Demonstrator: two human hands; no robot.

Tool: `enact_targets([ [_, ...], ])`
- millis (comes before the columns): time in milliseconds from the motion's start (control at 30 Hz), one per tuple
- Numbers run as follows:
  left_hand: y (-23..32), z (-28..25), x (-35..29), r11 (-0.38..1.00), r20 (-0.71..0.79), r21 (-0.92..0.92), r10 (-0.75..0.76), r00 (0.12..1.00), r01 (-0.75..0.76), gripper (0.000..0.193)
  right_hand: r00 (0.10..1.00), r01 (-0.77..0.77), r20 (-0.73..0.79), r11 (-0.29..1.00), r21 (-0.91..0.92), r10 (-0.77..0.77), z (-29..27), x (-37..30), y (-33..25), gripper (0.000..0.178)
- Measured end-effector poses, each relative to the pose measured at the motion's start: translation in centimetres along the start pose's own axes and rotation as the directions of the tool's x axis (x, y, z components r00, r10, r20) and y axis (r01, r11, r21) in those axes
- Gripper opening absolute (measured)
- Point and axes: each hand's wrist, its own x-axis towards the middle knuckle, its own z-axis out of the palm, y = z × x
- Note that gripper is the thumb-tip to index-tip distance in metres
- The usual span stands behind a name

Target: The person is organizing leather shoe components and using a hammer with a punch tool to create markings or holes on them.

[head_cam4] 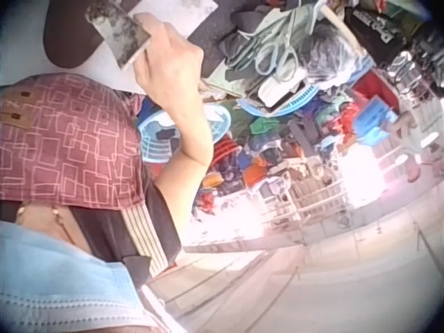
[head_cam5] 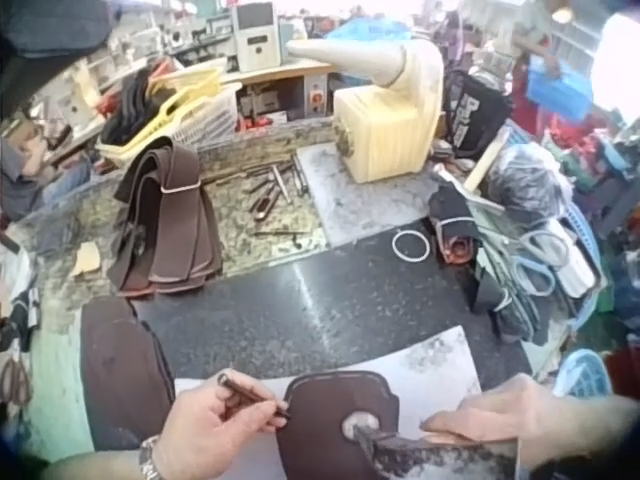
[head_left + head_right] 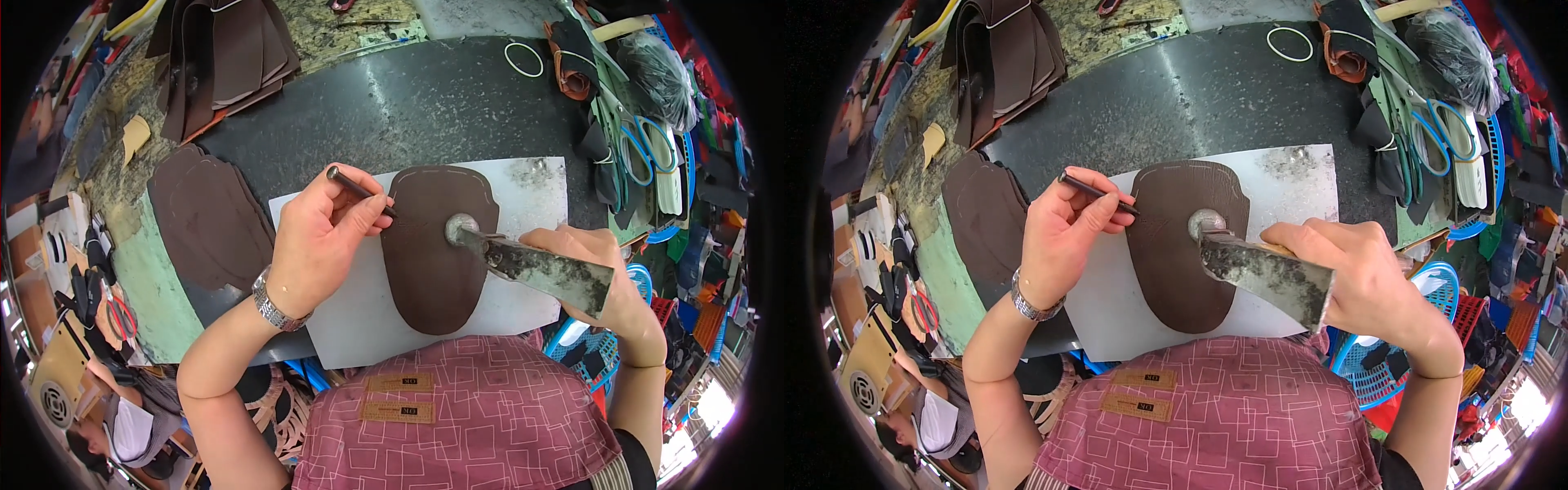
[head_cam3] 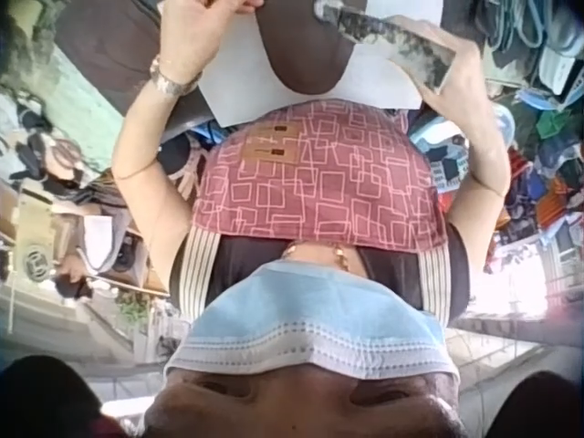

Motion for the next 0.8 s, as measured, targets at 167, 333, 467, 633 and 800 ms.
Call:
enact_targets([
  [167, -0.6, 0.2, -0.1, 0.999, -0.017, -0.046, 0.013, 1.000, -0.013, 0.008, 1.000, -0.007, 0.009, 0.999, -0.033, 0.007, 0.3, 0.2, -0.2, 0.027],
  [333, -1.1, 1.0, -0.1, 0.996, -0.085, 0.007, 0.088, 0.993, -0.087, 0.007, 1.000, -0.016, 0.016, 0.998, -0.063, 0.017, 0.2, 0.2, -0.5, 0.025],
  [467, -1.9, 1.3, 0.1, 0.950, -0.105, 0.182, 0.275, 0.956, -0.253, 0.007, 1.000, 0.005, 0.008, 0.987, -0.162, -0.004, 0.1, 0.0, -0.3, 0.020],
  [633, -1.8, 1.7, -0.3, 0.732, -0.024, 0.562, 0.480, 0.877, -0.385, 0.011, 0.997, 0.058, -0.044, 0.968, -0.244, -0.071, -0.8, 0.5, -0.9, 0.018],
  [800, -3.0, 2.1, -0.7, 0.351, 0.188, 0.731, 0.721, 0.667, -0.586, 0.017, 0.997, -0.051, 0.037, 0.959, -0.278, 0.064, -1.4, 1.2, -4.3, 0.019],
])
